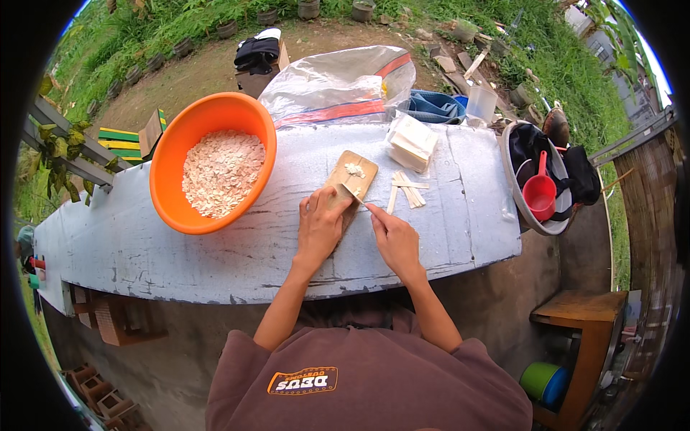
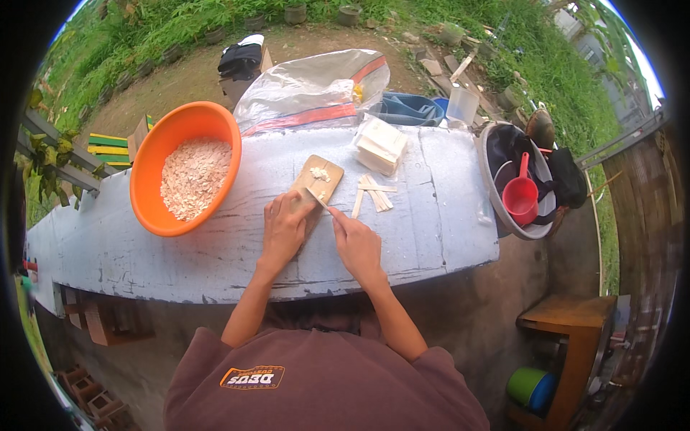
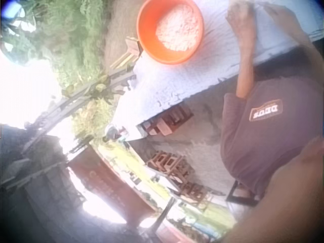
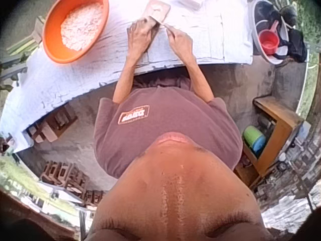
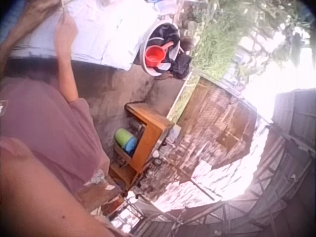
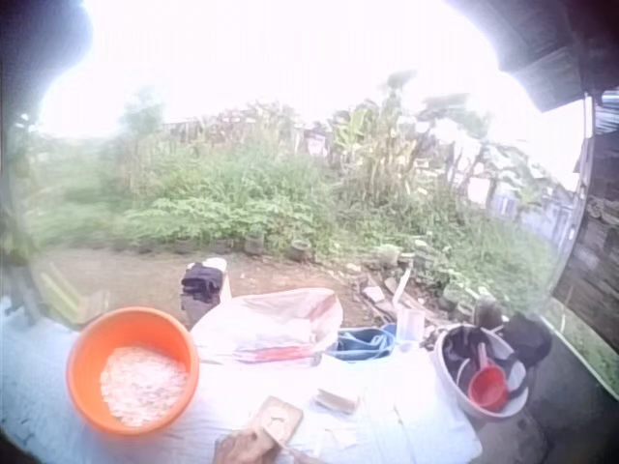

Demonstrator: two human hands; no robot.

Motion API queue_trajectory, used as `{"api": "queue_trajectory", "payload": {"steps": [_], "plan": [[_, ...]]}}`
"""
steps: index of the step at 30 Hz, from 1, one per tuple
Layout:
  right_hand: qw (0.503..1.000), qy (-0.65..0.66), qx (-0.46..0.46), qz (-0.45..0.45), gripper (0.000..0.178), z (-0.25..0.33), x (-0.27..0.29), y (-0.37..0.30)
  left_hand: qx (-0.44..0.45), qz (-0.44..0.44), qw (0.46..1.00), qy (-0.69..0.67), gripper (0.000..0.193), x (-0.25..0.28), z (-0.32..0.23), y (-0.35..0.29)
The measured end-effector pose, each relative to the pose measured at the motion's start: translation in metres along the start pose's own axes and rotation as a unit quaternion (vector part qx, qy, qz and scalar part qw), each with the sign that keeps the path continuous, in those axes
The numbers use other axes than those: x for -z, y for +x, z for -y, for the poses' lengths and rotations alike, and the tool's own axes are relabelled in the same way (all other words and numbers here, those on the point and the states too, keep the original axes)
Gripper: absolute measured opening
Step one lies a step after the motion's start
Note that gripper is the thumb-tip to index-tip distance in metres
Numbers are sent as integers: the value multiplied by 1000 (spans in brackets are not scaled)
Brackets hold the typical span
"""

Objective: The person uses a knife to shave thin strips from a rectangular block of light-colored wood on a wooden board. The shavings are periodically swept into an orange plastic bowl. The person repeats this process with multiple wood blocks, accumulating a pile of wood shavings in the bowl.

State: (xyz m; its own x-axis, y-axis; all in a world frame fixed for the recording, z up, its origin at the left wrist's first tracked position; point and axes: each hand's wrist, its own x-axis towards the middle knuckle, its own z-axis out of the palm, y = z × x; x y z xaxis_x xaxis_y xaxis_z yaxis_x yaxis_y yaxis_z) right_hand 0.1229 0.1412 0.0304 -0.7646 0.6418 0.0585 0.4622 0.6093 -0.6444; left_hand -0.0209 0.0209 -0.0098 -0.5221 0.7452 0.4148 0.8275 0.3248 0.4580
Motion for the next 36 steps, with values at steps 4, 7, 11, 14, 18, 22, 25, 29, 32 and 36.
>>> {"api": "queue_trajectory", "payload": {"steps": [4,7,11,14,18,22,25,29,32,36], "plan": [[1000,-5,3,-4,32,-2,-23,14,6,2,1000,-15,37,-2,2,-2],[999,9,19,-29,32,2,-35,33,-2,20,1000,4,35,5,2,1],[999,42,-15,2,33,8,-25,34,-2,4,1000,-27,36,3,8,-3],[997,36,-49,46,33,14,-4,16,2,4,1000,-25,36,2,8,-5],[998,9,-36,41,33,4,-7,2,7,12,999,-33,32,4,6,-5],[1000,15,-5,10,33,5,-29,15,2,15,999,-38,31,7,6,-4],[999,32,4,5,32,13,-35,33,10,11,999,-50,30,6,11,-4],[999,36,-11,17,33,12,-30,31,6,10,999,-47,27,8,12,-6],[999,21,-25,41,33,8,-16,11,1,1,999,-37,27,7,11,-8],[999,1,-21,33,33,6,-13,-6,-1,-7,999,-43,27,8,10,-9]]}}
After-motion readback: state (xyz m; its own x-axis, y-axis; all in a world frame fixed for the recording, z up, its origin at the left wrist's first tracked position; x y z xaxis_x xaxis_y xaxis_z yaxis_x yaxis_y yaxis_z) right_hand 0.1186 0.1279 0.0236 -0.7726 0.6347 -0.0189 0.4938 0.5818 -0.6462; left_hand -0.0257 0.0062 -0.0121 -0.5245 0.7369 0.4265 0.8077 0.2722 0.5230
